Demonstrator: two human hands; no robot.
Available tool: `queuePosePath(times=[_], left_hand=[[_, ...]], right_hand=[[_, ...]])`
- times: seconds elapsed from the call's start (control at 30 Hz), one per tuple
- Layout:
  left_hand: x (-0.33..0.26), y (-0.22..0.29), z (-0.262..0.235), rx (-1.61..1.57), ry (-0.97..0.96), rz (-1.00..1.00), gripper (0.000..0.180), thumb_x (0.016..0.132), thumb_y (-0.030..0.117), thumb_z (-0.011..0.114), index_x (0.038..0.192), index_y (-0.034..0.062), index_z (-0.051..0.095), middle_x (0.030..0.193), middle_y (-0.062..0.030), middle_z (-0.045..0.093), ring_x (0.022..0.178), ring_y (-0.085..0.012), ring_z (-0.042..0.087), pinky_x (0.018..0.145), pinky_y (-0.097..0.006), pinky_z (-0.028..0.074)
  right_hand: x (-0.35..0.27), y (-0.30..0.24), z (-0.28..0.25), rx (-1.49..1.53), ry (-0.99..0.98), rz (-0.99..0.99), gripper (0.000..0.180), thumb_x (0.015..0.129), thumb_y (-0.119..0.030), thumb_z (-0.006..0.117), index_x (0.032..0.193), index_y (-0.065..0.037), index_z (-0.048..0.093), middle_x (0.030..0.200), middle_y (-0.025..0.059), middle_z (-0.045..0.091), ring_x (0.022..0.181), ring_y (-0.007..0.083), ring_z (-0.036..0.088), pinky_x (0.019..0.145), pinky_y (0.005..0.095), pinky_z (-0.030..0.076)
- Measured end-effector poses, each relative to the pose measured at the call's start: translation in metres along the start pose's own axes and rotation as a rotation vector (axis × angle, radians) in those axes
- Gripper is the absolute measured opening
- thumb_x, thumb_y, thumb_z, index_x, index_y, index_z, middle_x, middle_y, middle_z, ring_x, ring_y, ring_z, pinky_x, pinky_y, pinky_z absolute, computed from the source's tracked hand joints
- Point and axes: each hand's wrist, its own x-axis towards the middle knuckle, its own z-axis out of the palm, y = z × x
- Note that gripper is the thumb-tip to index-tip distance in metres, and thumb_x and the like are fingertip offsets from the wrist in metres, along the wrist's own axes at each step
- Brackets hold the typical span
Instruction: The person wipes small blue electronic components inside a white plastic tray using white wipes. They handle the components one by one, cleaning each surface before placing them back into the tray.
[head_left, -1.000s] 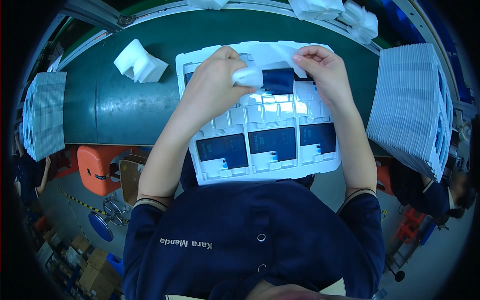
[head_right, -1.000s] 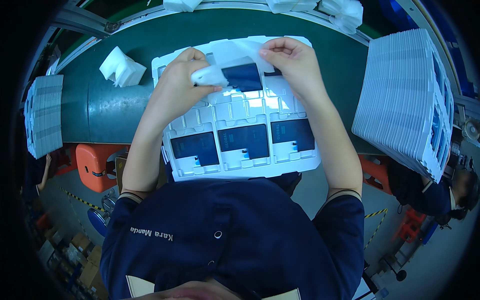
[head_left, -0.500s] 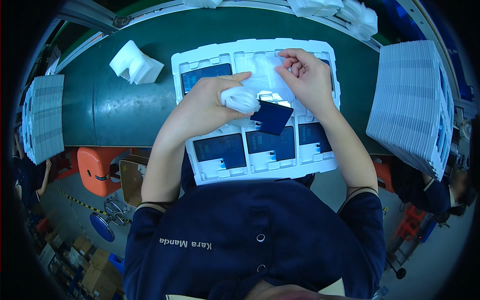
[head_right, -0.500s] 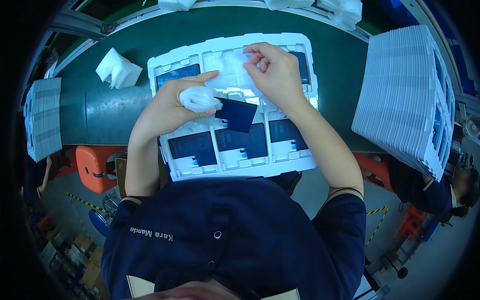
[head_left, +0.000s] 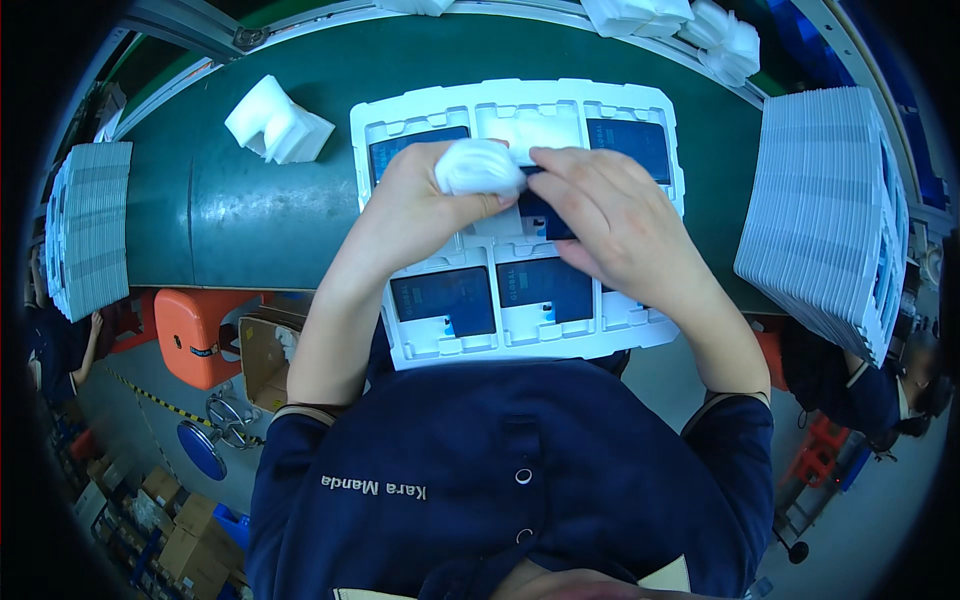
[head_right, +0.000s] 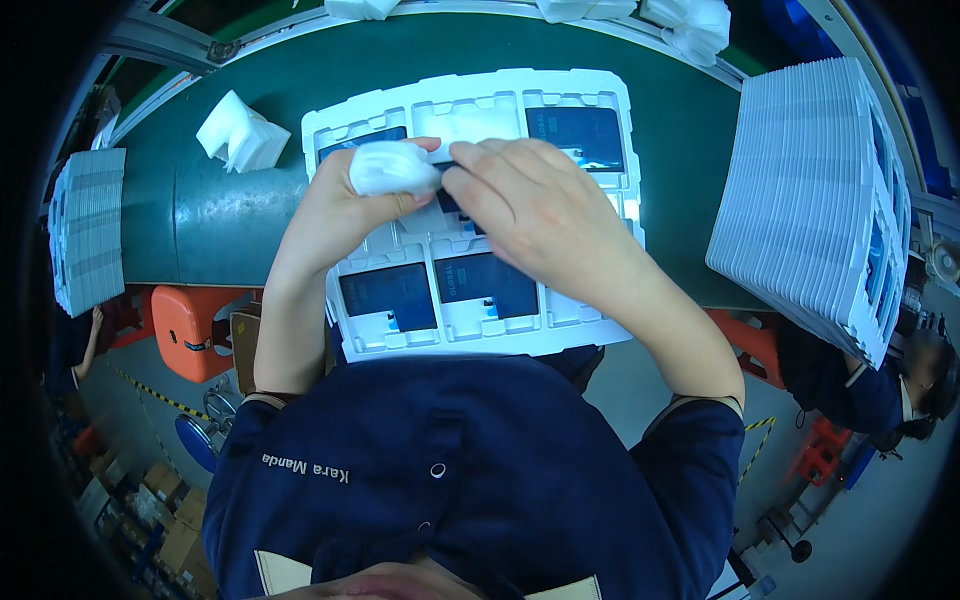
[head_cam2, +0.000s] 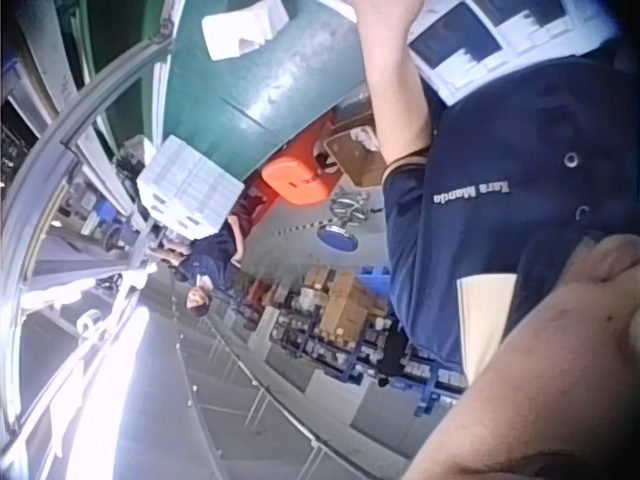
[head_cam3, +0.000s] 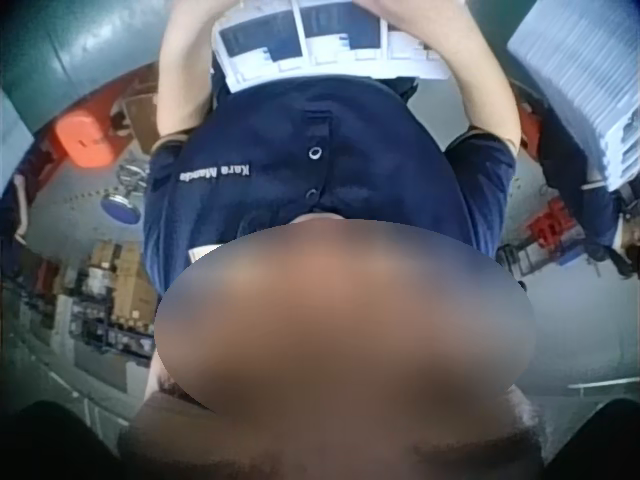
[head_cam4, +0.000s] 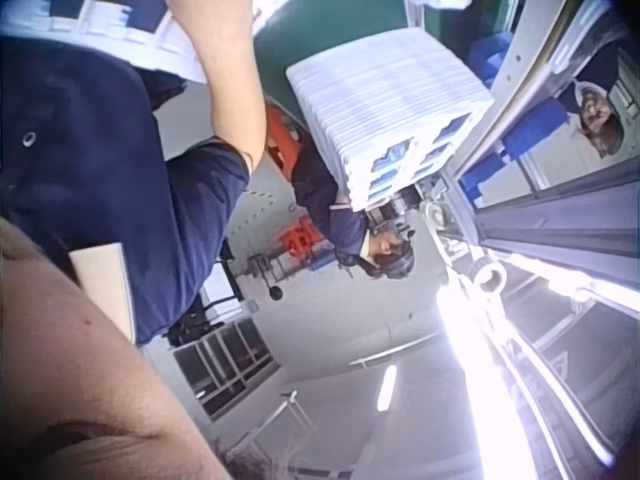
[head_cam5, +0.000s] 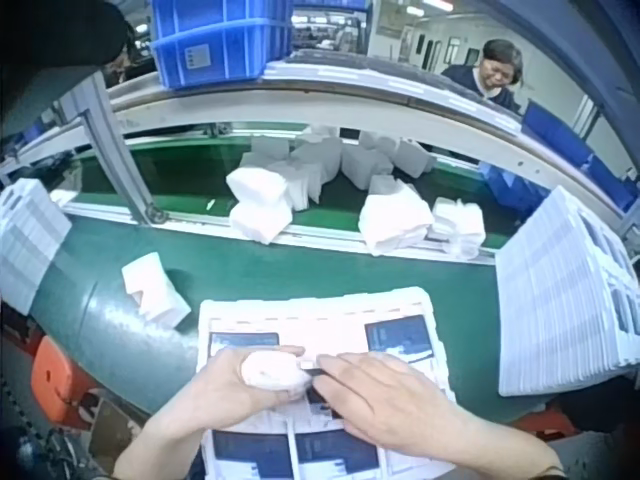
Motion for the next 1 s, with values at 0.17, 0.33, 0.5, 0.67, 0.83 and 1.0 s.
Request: queuePosePath(times=[0.17,0.33,0.5,0.67,0.83,1.0], left_hand=[[0.001,0.000,-0.017,-0.207,0.412,0.088,0.030,0.090,0.022,0.066,0.109,-0.0007,0.064,0.097,-0.0071,0.068,0.068,-0.0050,0.049,0.059,-0.023,0.041],[-0.004,0.006,-0.027,-0.605,0.483,0.214,0.030,0.090,0.023,0.066,0.106,-0.0012,0.058,0.086,-0.0056,0.058,0.069,-0.0081,0.050,0.062,-0.024,0.041],[-0.005,0.004,-0.018,-0.844,0.343,0.124,0.028,0.089,0.019,0.062,0.107,-0.0017,0.056,0.089,-0.0102,0.058,0.070,-0.0119,0.052,0.064,-0.027,0.042],[0.005,0.005,-0.003,-0.831,0.156,0.011,0.021,0.087,0.012,0.060,0.101,-0.0023,0.056,0.081,-0.0087,0.058,0.068,-0.0144,0.052,0.064,-0.028,0.043],[0.019,0.009,0.021,-0.435,0.088,0.044,0.018,0.088,0.012,0.063,0.101,-0.0012,0.061,0.082,-0.0060,0.063,0.072,-0.0119,0.056,0.067,-0.026,0.045],[0.036,0.015,0.032,-0.505,0.063,-0.039,0.022,0.090,0.017,0.063,0.102,-0.0014,0.064,0.087,-0.0070,0.065,0.078,-0.0132,0.060,0.071,-0.027,0.048]], right_hand=[[0.014,0.042,0.005,0.157,-0.005,0.077,0.054,0.065,-0.011,0.079,0.114,-0.006,0.056,0.127,0.0141,0.057,0.113,0.0333,0.056,0.095,0.0433,0.044],[0.010,0.059,0.016,0.099,-0.185,0.071,0.051,0.080,-0.021,0.072,0.127,-0.009,0.058,0.137,0.0126,0.051,0.130,0.0302,0.045,0.110,0.0442,0.033],[0.002,0.051,0.036,0.003,-0.182,0.069,0.043,0.090,-0.019,0.059,0.132,-0.011,0.054,0.146,0.0103,0.043,0.138,0.0321,0.034,0.114,0.0462,0.026],[-0.004,0.052,0.036,0.447,0.112,0.241,0.039,0.096,-0.023,0.054,0.131,-0.007,0.053,0.135,0.0123,0.052,0.130,0.0267,0.045,0.108,0.0403,0.034],[0.005,0.033,0.015,1.297,0.239,0.568,0.050,0.089,-0.008,0.064,0.135,0.001,0.046,0.108,0.0082,0.062,0.096,0.0111,0.060,0.087,0.0230,0.046],[-0.012,0.059,0.009,1.211,0.238,0.634,0.051,0.082,0.000,0.071,0.129,0.000,0.052,0.088,0.0013,0.063,0.084,0.0060,0.060,0.074,0.0162,0.047]])
